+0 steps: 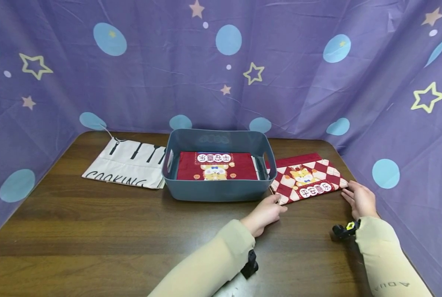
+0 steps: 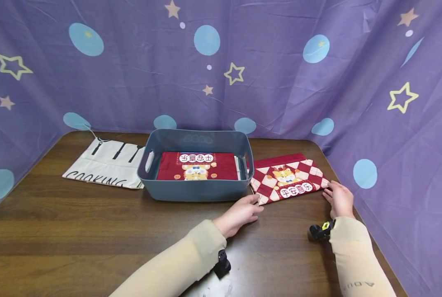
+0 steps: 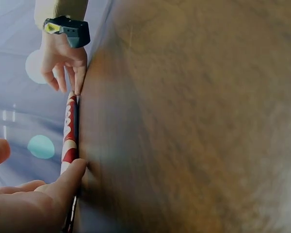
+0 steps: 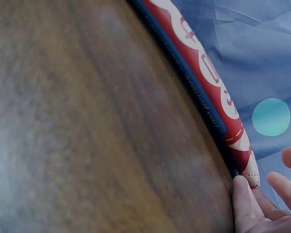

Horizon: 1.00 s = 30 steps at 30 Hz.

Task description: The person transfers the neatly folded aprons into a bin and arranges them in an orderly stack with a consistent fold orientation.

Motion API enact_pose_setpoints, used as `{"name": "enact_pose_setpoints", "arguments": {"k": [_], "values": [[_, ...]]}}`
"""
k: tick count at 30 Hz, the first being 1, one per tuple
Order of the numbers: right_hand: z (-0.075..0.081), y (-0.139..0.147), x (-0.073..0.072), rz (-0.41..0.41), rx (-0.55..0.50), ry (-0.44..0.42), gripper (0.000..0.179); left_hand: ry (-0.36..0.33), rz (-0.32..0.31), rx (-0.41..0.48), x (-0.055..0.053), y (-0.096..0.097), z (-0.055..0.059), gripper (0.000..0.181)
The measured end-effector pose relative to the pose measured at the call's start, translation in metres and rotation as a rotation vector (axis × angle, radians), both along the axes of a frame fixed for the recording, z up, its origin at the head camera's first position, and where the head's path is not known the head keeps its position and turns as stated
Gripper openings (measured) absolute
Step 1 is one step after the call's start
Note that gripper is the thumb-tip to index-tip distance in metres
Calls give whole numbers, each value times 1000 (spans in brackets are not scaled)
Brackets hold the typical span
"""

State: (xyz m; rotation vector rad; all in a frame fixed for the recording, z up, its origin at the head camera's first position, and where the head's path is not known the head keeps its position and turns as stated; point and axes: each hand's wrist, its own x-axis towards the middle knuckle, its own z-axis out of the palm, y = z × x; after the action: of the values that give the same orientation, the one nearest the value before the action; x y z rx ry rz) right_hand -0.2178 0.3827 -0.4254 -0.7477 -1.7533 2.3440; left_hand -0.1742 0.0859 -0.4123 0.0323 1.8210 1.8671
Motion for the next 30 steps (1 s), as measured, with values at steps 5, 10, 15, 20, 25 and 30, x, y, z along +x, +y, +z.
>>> {"name": "enact_pose_setpoints", "arguments": {"k": [5,10,15,20,25,30], "values": [[0,0,1,-22,9,-5,16,-17,2,12,2,0,1,57],[2,1,1,-19,-15,-17,14,-32,18,34,4,1,0,56],[3,0,-2,-15,26,-29,17,-36,36,38,5,2,0,56],[1,0,-5,43,108,-35,47,-35,48,35,5,4,0,56],[0,3,-8,174,256,-42,71,-36,47,29,6,4,1,56],[-1,4,-8,214,313,-44,72,-47,48,28,6,4,2,56]]}}
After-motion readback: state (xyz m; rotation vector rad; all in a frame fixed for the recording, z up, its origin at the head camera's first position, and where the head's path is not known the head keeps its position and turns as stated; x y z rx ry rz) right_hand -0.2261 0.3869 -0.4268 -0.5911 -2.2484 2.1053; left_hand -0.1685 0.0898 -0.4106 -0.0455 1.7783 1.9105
